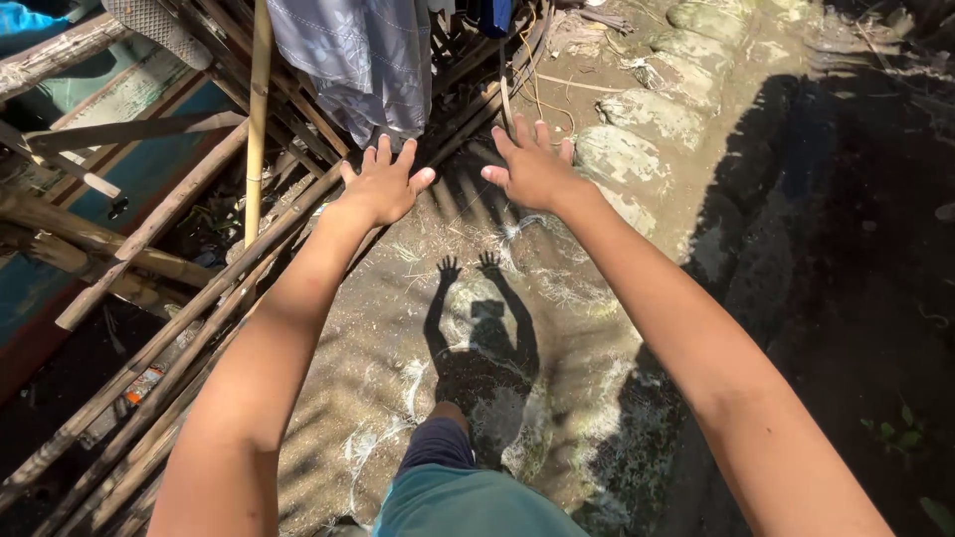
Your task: Collecting dry laundry from a clothesline, removing items from hangers, and placing them into a basket.
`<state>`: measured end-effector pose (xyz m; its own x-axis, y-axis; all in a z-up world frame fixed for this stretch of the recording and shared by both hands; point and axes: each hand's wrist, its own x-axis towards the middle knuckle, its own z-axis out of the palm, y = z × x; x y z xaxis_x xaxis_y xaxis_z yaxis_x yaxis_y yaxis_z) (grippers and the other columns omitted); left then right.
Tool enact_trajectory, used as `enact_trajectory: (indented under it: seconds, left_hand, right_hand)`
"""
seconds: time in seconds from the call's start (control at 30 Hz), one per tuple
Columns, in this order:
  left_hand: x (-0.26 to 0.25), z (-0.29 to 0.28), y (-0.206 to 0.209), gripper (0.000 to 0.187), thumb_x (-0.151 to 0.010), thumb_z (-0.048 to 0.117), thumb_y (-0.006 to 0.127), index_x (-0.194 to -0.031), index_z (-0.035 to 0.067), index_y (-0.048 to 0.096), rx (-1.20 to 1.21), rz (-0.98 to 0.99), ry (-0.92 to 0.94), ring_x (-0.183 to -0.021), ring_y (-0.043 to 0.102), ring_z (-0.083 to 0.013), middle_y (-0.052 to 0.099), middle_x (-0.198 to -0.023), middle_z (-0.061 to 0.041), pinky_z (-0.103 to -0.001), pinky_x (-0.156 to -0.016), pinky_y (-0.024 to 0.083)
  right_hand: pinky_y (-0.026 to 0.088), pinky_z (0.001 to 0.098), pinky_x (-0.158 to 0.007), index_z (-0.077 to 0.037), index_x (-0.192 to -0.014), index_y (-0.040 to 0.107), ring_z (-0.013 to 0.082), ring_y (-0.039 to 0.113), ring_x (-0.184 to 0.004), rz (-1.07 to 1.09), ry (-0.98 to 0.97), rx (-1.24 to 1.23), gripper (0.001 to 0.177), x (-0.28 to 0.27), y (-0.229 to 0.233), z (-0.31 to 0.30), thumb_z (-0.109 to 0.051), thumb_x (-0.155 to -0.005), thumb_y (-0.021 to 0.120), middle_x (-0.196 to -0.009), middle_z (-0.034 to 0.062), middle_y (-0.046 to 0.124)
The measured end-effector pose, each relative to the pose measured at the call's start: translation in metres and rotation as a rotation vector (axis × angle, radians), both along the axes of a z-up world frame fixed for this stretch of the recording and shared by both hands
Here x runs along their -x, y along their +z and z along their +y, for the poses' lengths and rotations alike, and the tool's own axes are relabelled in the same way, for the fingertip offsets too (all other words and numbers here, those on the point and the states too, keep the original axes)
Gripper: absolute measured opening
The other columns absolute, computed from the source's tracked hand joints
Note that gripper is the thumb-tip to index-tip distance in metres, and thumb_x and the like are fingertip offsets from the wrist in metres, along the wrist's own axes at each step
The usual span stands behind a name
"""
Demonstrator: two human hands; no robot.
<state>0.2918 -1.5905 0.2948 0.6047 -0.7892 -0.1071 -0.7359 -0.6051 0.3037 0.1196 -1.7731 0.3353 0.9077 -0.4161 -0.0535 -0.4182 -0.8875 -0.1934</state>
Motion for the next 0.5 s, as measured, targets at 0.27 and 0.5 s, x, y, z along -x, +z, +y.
enact_trajectory:
  seconds: [0.27,0.5]
  left_hand:
    - [-0.108,-0.071,0.033,0.079,-0.098,0.065,0.031,-0.163,0.023,0.014,0.07,0.08,0.158,-0.154,0.017,-0.0404,0.006,-0.169,-0.02,-0.068,-0.118,0.015]
    - [-0.218,-0.131,0.024,0.082,-0.103,0.06,0.041,-0.158,0.001,0.027,0.347,0.053,0.112,-0.146,0.033,-0.0482,0.029,-0.156,-0.036,-0.049,-0.118,0.031]
  right_hand:
    - [0.01,0.0717,-0.118,-0.018,-0.161,0.025,0.0461,0.004,-0.155,0.048,0.144,-0.001,0.075,-0.113,-0.022,-0.088,-0.058,-0.101,0.045,-0.17,0.0188,0.007]
    - [0.032,0.0679,-0.112,-0.012,-0.155,0.035,0.0501,0.02,-0.15,-0.091,0.24,0.063,0.072,-0.245,-0.015,-0.182,-0.051,-0.099,0.057,-0.165,0.0242,0.018]
